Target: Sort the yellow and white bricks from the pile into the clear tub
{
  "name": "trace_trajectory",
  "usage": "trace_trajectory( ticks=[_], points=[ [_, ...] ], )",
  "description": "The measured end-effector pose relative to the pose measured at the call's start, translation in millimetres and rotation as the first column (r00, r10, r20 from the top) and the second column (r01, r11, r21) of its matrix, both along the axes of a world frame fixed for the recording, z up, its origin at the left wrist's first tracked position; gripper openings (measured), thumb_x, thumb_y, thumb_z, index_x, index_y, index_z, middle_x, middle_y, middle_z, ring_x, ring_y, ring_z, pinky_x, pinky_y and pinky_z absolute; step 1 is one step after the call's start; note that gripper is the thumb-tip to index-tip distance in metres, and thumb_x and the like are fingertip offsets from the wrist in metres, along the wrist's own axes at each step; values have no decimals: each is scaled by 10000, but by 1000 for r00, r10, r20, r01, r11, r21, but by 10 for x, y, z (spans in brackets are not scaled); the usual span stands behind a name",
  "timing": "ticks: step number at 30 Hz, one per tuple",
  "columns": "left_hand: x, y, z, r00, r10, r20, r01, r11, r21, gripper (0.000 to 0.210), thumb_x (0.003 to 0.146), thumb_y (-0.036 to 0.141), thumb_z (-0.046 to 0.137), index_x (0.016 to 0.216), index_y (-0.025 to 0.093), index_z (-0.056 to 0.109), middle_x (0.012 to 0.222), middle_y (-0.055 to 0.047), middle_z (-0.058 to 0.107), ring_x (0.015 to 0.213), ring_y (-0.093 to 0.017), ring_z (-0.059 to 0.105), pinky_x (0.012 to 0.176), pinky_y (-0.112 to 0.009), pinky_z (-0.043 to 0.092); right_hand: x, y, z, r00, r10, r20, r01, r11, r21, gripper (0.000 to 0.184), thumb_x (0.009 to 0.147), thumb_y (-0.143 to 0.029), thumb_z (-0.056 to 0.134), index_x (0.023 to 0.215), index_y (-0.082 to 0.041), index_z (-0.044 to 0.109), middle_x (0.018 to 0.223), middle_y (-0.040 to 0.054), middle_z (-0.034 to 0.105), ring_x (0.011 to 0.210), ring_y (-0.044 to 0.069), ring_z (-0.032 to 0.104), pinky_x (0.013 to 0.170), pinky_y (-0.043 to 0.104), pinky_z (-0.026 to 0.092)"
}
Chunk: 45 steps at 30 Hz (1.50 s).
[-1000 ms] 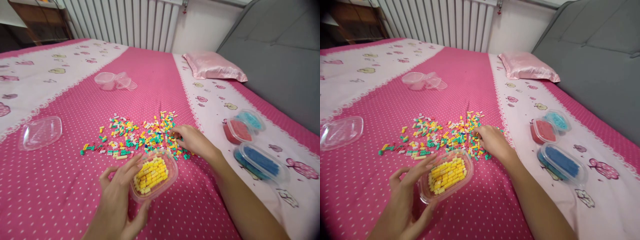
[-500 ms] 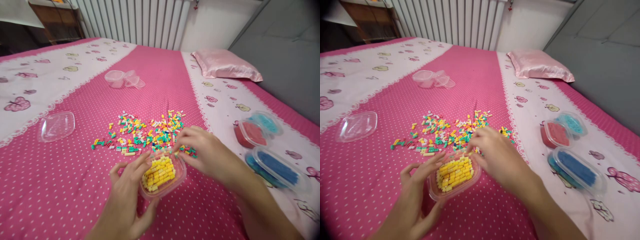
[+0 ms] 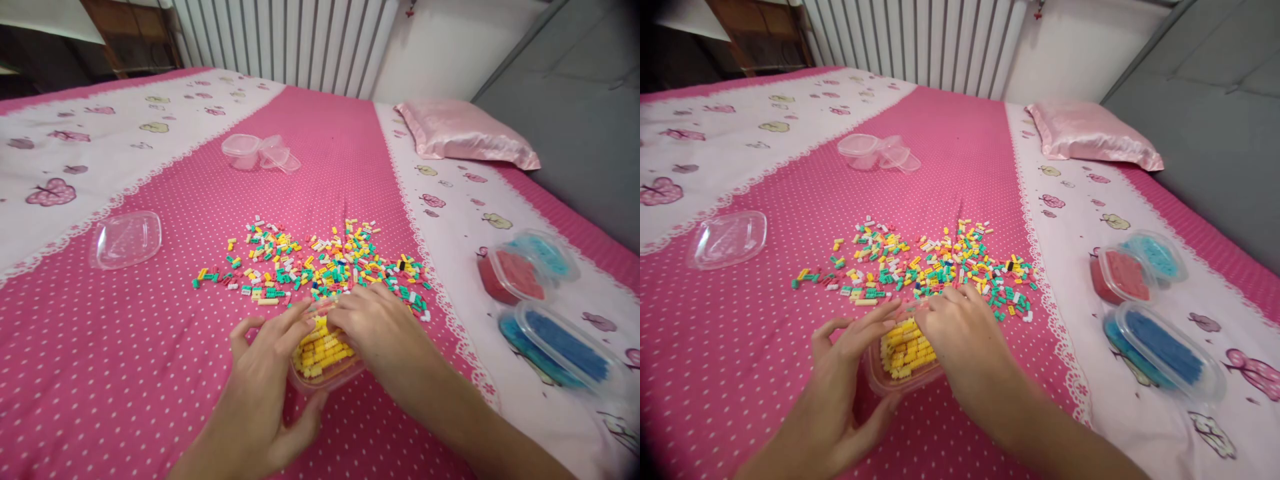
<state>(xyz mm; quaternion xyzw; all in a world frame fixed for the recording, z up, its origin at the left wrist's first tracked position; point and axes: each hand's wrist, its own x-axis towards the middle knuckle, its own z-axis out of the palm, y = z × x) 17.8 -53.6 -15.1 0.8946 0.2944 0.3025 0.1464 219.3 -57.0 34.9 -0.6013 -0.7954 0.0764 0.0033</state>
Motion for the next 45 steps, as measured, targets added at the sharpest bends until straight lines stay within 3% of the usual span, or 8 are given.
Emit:
trace_trajectory(
  ticks=[10,18,26,31,35,45],
  points=[
    [3,1,-10,1000,0,-1,0,1000,-2,635,842,199,575,1432,166,343,1480,-173,530,1408,-289,471,1086,-463,236,14,-11,-75,998,7,-67,3,989,147,108,833,-180,784,893,-226,708,850,-12,752,845,230,646,764,357,308],
    [14,10,-16,1000,2,-5,-2,1000,7,621,848,198,571,1425,159,343,1484,-178,527,1416,-280,459,1081,-461,236,3,-2,-91,999,-12,-39,17,990,139,129,788,-166,809,760,-221,696,809,-12,742,833,224,633,762,355,316],
    [-8,-8,-6,1000,-1,-14,0,1000,-29,644,852,196,566,1445,191,313,1499,-182,518,1415,-297,459,1067,-490,230,30,-4,21,995,-21,-98,21,1000,4,192,842,-154,768,1021,-219,746,990,17,775,964,248,648,847,363,354],
    [-4,0,-14,1000,2,-9,-2,1000,-28,649,851,198,572,1447,194,314,1494,-176,521,1409,-295,466,1076,-481,232,64,-5,25,995,-14,-100,23,996,86,103,857,-142,753,901,-233,737,905,-1,760,881,219,645,761,340,353],
    [-3,4,-17,1000,4,-13,-4,1000,-31,648,846,196,575,1440,200,317,1498,-166,519,1411,-303,468,1076,-475,233,45,14,-57,1000,13,-4,-12,984,177,142,803,-144,801,742,-222,699,817,3,737,825,225,640,738,352,344],
    [-3,7,-15,1000,14,-16,-14,1000,-22,638,844,196,576,1431,197,328,1498,-170,516,1410,-300,469,1078,-477,237,32,-2,-118,998,28,48,-40,962,269,141,795,-121,770,748,-221,684,793,-2,719,833,230,640,779,366,363]
  ],
)
